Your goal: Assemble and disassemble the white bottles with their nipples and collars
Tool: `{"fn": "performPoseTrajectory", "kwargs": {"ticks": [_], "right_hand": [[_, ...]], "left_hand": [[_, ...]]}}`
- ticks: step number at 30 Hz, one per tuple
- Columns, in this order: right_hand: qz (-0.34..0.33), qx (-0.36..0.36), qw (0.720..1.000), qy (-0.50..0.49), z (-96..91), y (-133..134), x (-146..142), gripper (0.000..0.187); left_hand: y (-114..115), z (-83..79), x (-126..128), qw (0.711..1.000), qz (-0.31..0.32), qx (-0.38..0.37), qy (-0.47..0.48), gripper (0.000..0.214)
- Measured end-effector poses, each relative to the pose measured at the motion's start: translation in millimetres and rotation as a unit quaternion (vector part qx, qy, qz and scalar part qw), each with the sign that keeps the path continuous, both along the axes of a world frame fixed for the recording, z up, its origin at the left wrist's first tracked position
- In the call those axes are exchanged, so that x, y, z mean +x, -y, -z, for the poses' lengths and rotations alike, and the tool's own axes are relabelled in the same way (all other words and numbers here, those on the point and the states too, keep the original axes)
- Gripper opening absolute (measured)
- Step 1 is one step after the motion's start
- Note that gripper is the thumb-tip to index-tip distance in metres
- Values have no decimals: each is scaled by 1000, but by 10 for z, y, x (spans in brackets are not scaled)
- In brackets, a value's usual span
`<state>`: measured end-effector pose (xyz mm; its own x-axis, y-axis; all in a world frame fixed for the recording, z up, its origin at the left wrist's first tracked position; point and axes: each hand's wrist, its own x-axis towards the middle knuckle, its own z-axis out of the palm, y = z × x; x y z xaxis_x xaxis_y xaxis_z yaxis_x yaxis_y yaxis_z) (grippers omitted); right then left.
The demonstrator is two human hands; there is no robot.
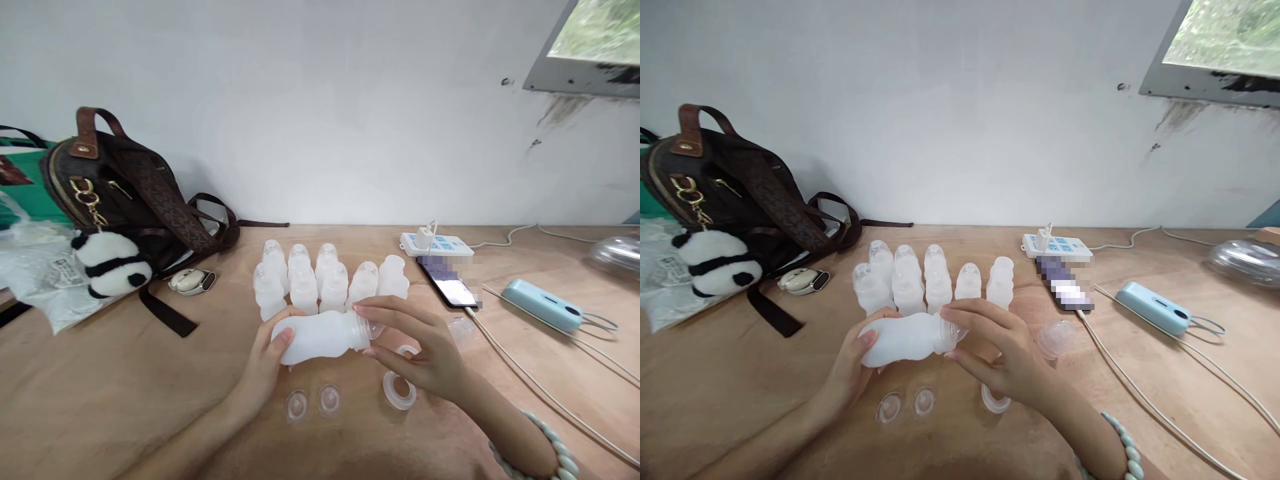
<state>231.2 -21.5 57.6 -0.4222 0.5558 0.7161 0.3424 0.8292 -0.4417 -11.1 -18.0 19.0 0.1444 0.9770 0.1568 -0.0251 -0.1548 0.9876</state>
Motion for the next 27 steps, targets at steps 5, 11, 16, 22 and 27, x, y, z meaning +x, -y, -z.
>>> {"fn": "performPoseTrajectory", "kwargs": {"ticks": [5, 11, 16, 22, 27], "right_hand": [[80, -242, 965, -54, 48, -19, -33, 18], [-36, -378, 921, -86, -45, 2, -1, 30], [2, -383, 923, -32, -65, -24, 19, 21], [1, -376, 925, 44, -67, -42, 76, 26], [19, -374, 924, 80, -127, -9, 64, 25]], "left_hand": [[17, 44, -71, 938, -4, 305, -165, 37], [1, 26, -65, 955, 9, 246, -165, 24], [-12, 35, -77, 953, 30, 254, -162, 28], [6, -6, -40, 961, 46, 221, -160, 26], [1, -31, -32, 965, 57, 209, -150, 26]]}}
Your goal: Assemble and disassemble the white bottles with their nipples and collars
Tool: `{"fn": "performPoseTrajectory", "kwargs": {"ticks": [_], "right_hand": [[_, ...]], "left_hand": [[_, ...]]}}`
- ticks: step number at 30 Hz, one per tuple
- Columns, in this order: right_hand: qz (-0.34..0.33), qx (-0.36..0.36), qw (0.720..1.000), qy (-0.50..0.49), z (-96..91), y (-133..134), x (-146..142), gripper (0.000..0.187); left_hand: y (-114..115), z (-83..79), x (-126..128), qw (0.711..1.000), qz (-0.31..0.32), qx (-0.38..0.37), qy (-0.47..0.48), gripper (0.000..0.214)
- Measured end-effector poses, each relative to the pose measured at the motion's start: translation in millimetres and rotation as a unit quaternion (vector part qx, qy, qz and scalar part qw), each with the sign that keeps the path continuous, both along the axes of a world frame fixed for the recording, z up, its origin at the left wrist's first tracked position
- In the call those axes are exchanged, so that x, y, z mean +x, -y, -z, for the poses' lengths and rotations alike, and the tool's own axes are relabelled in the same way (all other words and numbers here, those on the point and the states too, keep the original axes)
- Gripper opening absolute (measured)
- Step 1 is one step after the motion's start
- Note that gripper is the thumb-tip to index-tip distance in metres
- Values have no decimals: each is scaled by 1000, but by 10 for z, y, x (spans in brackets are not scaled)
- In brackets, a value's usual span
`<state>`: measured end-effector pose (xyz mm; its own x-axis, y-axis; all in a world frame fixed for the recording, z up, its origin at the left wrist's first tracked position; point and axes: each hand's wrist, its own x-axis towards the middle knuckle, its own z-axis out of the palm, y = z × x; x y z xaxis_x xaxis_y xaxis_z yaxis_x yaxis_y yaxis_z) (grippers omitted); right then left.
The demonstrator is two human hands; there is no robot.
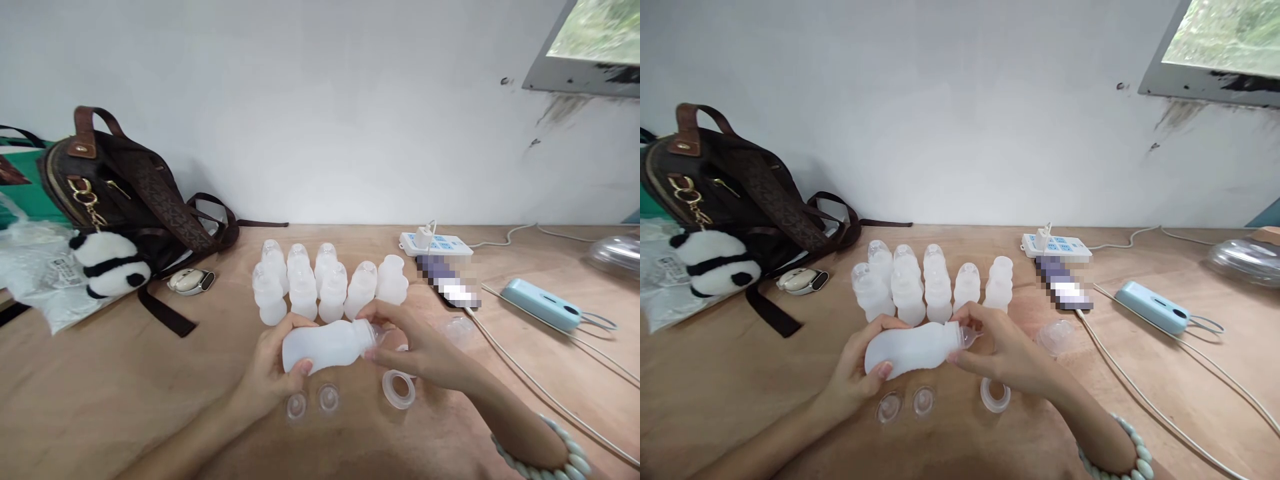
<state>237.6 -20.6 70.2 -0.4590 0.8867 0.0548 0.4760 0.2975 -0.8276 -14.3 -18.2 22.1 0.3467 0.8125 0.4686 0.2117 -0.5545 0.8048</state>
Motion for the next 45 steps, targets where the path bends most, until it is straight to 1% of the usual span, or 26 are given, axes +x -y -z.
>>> {"fn": "performPoseTrajectory", "kwargs": {"ticks": [1, 3, 4, 6, 8, 9, 10, 12, 13, 17, 20, 23, 25, 26, 28, 30, 31, 32, 33, 34, 35, 37, 39, 41, 44, 45], "right_hand": [[7, -11, 1000, 3, 10, -1, -10, 26], [3, -34, 999, -11, 36, -7, -16, 41], [-7, -38, 999, -26, 44, -11, -12, 40], [-33, -19, 998, -50, 49, -11, 6, 32], [-43, 17, 998, -52, 51, -5, 12, 46], [-40, 33, 997, -53, 59, -3, 6, 46], [-35, 41, 997, -60, 75, -2, -8, 39], [-18, 30, 994, -103, 129, -10, -49, 22], [-12, 9, 991, -133, 162, -18, -70, 22], [-1, -118, 972, -205, 246, -40, -125, 39], [18, -156, 969, -191, 220, -12, -157, 41], [38, -97, 985, -140, 140, 45, -180, 34], [79, 12, 995, -55, 63, 81, -134, 28], [116, 84, 990, -7, 19, 95, -79, 27], [210, 233, 947, 71, -64, 113, 97, 29], [313, 347, 876, 116, -108, 124, 326, 34], [361, 374, 841, 152, -102, 129, 441, 38], [401, 384, 809, 193, -71, 134, 547, 42], [425, 373, 790, 237, -15, 138, 637, 46], [424, 344, 790, 279, 62, 142, 709, 48], [409, 308, 801, 311, 154, 146, 764, 50], [357, 233, 838, 340, 334, 150, 831, 49], [329, 200, 859, 338, 435, 158, 866, 49], [341, 217, 858, 318, 404, 176, 883, 51], [386, 281, 843, 247, 177, 212, 836, 51], [388, 298, 847, 207, 91, 220, 787, 47]], "left_hand": [[-2, 7, 1, 1000, 5, 3, -2, 27], [-3, 14, 5, 1000, 8, 7, -4, 30], [-2, 12, 8, 1000, 6, 6, -5, 31], [2, -1, 14, 1000, -5, 3, -1, 33], [9, -8, 19, 1000, -15, 7, 4, 37], [13, -3, 20, 1000, -20, 16, 4, 38], [18, 7, 20, 999, -22, 36, 1, 38], [31, 40, 12, 993, -29, 108, -23, 36], [39, 56, 5, 986, -35, 155, -44, 35], [62, 72, -35, 926, -69, 346, -136, 42], [55, 46, -59, 896, -70, 403, -172, 42], [29, 54, -60, 901, -70, 400, -154, 41], [13, 84, -52, 913, -84, 378, -125, 41], [8, 100, -48, 920, -90, 365, -113, 41], [2, 120, -41, 930, -95, 340, -99, 40], [-1, 117, -38, 936, -85, 328, -91, 39], [-3, 108, -38, 938, -77, 326, -86, 38], [-5, 97, -38, 939, -72, 328, -80, 38], [-7, 87, -38, 939, -69, 330, -74, 38], [-9, 79, -37, 939, -66, 331, -70, 39], [-10, 75, -35, 939, -65, 331, -68, 39], [-13, 79, -31, 939, -64, 332, -69, 40], [-15, 94, -28, 939, -65, 330, -71, 40], [-16, 108, -32, 941, -68, 323, -71, 39], [-9, 109, -49, 950, -70, 293, -77, 37], [-3, 105, -55, 954, -73, 280, -78, 36]]}}
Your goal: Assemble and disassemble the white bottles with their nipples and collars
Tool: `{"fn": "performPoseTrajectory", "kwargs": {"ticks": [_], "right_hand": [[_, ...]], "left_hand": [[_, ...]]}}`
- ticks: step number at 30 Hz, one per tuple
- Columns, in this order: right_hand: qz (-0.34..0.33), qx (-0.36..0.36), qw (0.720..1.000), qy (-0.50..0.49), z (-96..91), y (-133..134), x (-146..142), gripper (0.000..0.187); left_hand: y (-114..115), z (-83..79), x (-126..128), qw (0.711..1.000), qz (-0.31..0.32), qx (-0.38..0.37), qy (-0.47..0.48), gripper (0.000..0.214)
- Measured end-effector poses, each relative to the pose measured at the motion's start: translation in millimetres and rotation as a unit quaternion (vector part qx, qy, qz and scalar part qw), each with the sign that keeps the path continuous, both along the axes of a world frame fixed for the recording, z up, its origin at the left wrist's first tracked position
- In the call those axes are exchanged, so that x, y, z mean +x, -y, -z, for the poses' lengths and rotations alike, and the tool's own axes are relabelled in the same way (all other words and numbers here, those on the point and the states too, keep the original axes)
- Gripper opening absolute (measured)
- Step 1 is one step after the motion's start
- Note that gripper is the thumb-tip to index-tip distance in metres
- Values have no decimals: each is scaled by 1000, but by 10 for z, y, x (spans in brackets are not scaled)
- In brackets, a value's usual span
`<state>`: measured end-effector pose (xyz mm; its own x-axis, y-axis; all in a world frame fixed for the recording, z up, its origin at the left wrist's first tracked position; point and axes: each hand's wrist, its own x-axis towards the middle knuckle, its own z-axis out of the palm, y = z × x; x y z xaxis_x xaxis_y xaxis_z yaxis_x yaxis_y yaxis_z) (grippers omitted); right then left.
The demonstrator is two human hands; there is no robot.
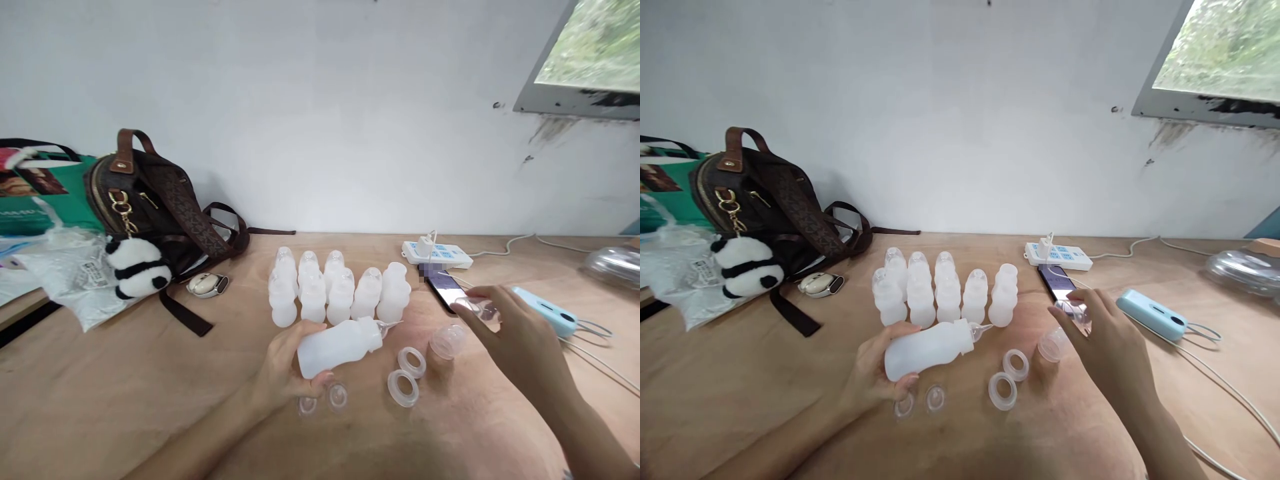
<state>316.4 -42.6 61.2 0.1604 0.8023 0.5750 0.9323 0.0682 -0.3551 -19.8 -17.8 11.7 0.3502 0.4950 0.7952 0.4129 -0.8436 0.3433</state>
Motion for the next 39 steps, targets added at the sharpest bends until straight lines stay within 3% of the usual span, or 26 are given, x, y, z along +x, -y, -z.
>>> {"fn": "performPoseTrajectory", "kwargs": {"ticks": [2, 6, 10, 12, 17, 22, 31, 39], "right_hand": [[-80, 22, 994, -76, -132, 0, -153, 36], [-297, -66, 938, -165, -178, -65, -583, 20], [-409, -115, 887, -178, -109, -143, -878, 16], [-430, -113, 877, -179, -86, -163, -927, 18], [-454, -131, 863, -177, -37, -157, -915, 44], [-461, -135, 859, -177, 26, -149, -894, 38], [-505, -142, 828, -197, 55, -153, -881, 36], [-486, -95, 842, -215, 118, -120, -951, 38]], "left_hand": [[16, -9, -7, 999, -7, -31, 5, 36], [52, 0, 1, 994, -10, -100, 31, 41], [71, 50, 6, 993, 7, -104, 62, 44], [68, 76, 3, 993, 16, -97, 67, 43], [35, 108, 6, 994, 43, -89, 56, 44], [5, 87, 8, 989, 65, -127, 41, 42], [-24, 20, -18, 976, 99, -192, 28, 47], [-10, 60, 13, 981, 95, -168, 32, 44]]}}
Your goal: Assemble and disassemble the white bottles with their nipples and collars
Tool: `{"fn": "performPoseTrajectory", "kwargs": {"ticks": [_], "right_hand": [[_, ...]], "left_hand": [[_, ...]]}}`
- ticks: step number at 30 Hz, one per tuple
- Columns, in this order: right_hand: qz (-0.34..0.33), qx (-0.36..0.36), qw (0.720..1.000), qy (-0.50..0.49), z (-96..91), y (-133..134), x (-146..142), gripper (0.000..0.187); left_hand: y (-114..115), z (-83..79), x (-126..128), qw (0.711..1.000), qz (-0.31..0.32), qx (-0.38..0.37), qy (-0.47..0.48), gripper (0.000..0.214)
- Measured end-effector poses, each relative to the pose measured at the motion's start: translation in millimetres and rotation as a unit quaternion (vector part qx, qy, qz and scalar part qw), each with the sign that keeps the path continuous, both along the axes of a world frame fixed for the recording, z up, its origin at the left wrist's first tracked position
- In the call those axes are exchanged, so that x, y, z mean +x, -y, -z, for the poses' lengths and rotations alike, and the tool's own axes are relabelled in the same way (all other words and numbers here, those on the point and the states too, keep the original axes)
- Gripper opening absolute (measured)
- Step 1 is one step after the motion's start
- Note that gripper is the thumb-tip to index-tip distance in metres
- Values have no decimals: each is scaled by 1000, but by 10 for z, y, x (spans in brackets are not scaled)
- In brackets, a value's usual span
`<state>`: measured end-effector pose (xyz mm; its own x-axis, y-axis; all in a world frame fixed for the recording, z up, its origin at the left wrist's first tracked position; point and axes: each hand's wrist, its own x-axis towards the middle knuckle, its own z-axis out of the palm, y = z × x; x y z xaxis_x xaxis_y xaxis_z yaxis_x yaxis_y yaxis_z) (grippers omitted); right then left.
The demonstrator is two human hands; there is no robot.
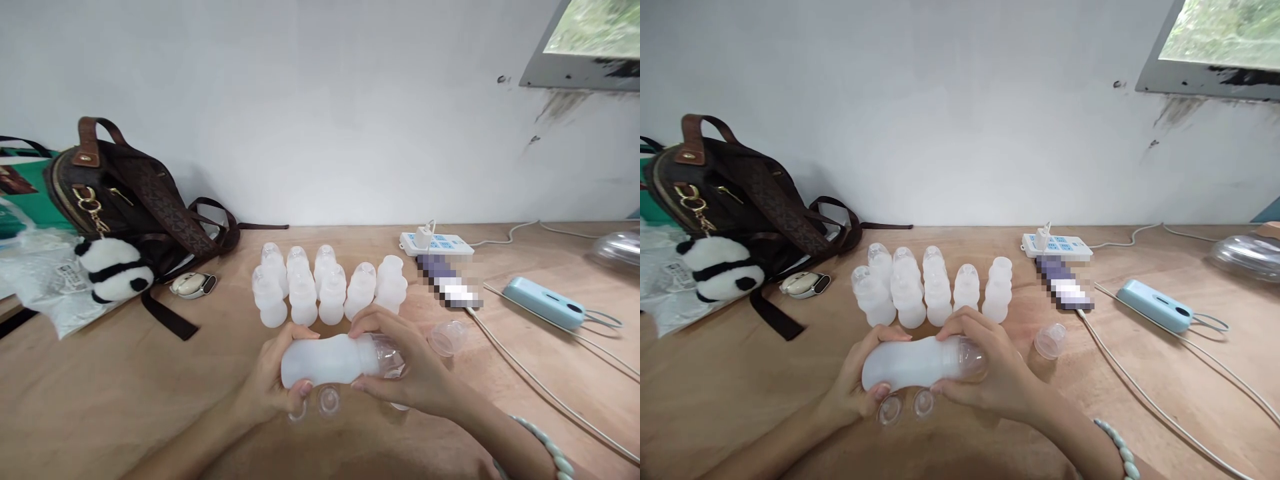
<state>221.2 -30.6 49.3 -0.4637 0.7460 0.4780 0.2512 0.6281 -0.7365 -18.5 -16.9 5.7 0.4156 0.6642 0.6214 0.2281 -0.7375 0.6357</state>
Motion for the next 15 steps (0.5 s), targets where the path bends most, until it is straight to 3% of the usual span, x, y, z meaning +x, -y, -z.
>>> {"fn": "performPoseTrajectory", "kwargs": {"ticks": [10, 15], "right_hand": [[-11, -13, 1000, 13, -54, 53, 3, 30], [15, -69, 996, -55, -103, 20, 97, 43]], "left_hand": [[-2, 30, -18, 1000, 0, 10, -3, 46], [17, -36, 8, 997, 34, -54, -32, 54]]}}
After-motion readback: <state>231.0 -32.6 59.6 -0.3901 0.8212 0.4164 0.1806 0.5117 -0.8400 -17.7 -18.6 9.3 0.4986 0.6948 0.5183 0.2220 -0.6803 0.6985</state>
